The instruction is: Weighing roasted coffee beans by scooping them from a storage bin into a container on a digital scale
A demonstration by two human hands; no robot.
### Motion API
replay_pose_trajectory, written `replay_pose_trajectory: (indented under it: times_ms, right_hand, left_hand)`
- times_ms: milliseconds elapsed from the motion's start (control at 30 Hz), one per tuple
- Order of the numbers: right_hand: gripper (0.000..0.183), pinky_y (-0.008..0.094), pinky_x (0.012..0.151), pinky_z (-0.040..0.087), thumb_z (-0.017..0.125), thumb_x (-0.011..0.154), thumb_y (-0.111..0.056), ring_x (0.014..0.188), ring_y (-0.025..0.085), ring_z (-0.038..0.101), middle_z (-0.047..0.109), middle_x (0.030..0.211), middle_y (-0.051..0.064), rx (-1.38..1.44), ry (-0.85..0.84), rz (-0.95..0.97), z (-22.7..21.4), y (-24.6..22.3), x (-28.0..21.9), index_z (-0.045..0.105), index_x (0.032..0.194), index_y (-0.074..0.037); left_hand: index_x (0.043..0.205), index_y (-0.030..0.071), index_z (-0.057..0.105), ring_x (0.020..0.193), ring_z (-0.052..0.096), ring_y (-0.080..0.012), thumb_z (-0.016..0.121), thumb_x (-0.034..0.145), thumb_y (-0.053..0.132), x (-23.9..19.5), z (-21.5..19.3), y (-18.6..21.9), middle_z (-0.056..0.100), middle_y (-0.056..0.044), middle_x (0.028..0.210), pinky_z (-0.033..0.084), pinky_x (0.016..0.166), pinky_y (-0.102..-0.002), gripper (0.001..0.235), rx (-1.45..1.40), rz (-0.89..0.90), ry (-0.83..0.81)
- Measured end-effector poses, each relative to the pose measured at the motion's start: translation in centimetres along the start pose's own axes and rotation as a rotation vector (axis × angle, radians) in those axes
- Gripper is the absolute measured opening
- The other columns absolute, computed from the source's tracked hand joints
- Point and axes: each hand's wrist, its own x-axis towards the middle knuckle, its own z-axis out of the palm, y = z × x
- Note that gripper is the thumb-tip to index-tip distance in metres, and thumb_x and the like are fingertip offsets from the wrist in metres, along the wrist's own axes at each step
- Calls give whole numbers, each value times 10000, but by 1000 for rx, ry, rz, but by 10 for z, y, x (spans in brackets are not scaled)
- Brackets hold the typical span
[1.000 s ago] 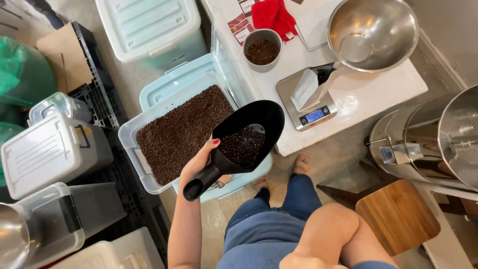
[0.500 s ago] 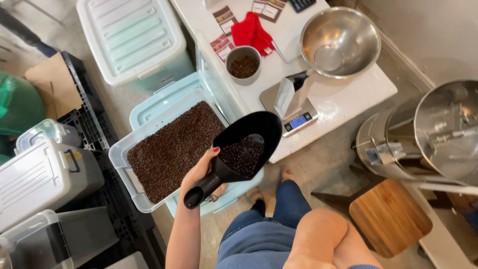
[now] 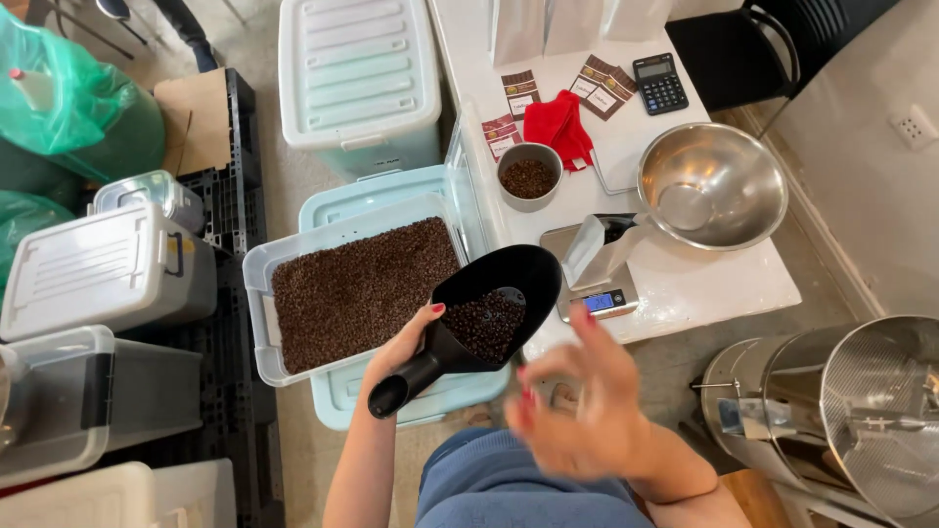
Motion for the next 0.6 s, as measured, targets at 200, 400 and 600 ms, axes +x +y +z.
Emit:
replay_pose_trajectory:
  times_ms: [200,400,600]
  right_hand:
    - [378,217,726,591,580,1024,52,715,105,624,190,1624,322,-455,-146,-16,-34,26,26,688,1324,-150]
    - [444,287,749,551,516,992,57,693,124,557,406,1543,296,-500,-302,-1,-52,31,46,659,1357,-152]
    - [311,356,564,555,539,960,-44,601,277,685,694,730,96,-445,-751,183,-36,90,49,675,1232,-114]
  left_hand:
    - [1475,200,489,971,652,-194,573,918,319,-1,37,8,668,-99,1198,531,908,-321,575,47,89,-18]
    - [1426,135,526,994,663,-189,570,943,306,-8,61,0,686,-102,1203,531,943,-323,514,18,142,-66]
    - [1655,169,210,1464,320,-264,538,1027,415,-9,63,-18,205,-199,1667,187,1242,-510,750,304,358,-176]
